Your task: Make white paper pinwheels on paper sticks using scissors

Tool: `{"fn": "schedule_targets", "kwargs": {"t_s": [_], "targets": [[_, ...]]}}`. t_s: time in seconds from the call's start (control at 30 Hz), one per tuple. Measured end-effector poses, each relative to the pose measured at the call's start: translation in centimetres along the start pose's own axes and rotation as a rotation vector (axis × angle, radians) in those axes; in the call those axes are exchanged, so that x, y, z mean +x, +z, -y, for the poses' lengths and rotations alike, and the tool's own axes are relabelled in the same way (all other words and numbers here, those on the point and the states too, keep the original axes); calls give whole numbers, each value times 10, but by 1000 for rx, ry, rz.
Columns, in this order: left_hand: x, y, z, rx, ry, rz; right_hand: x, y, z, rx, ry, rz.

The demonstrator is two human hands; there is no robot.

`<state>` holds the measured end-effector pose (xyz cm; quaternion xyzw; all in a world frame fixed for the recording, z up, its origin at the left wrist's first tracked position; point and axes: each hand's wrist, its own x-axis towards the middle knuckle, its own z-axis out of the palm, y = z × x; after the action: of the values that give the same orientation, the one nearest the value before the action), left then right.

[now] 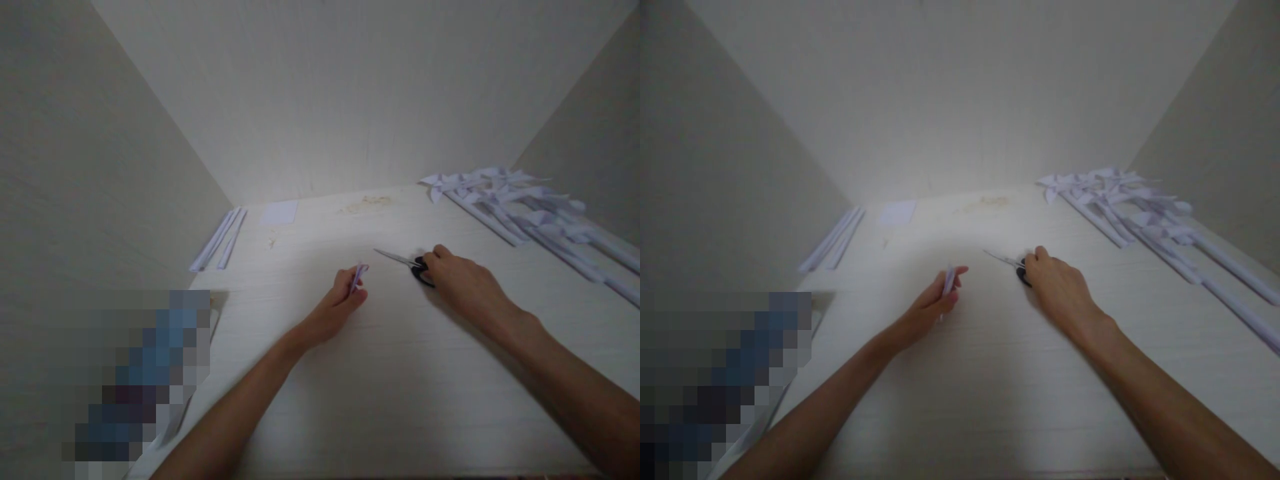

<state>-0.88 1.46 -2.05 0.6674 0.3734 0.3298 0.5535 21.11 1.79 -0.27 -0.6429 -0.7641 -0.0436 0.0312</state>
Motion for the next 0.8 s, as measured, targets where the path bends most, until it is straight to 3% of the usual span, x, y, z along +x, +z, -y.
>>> {"fn": "schedule_targets", "kwargs": {"t_s": [0.1,0.17,0.27,0.4,0.6,0.8], "targets": [[-2,5,-4,213,82,19,-6,-4,21,502,-79,-107],[-4,9,-7,251,114,48,-10,-3,38,873,-174,-58],[-6,14,-8,240,133,96,-14,3,53,1164,-209,16],[-6,14,-7,205,100,116,-13,11,52,1304,-139,9],[-3,9,-6,74,83,122,-9,13,45,1409,-165,66],[-1,6,-5,-282,-84,40,-7,9,41,1429,-119,95]]}}
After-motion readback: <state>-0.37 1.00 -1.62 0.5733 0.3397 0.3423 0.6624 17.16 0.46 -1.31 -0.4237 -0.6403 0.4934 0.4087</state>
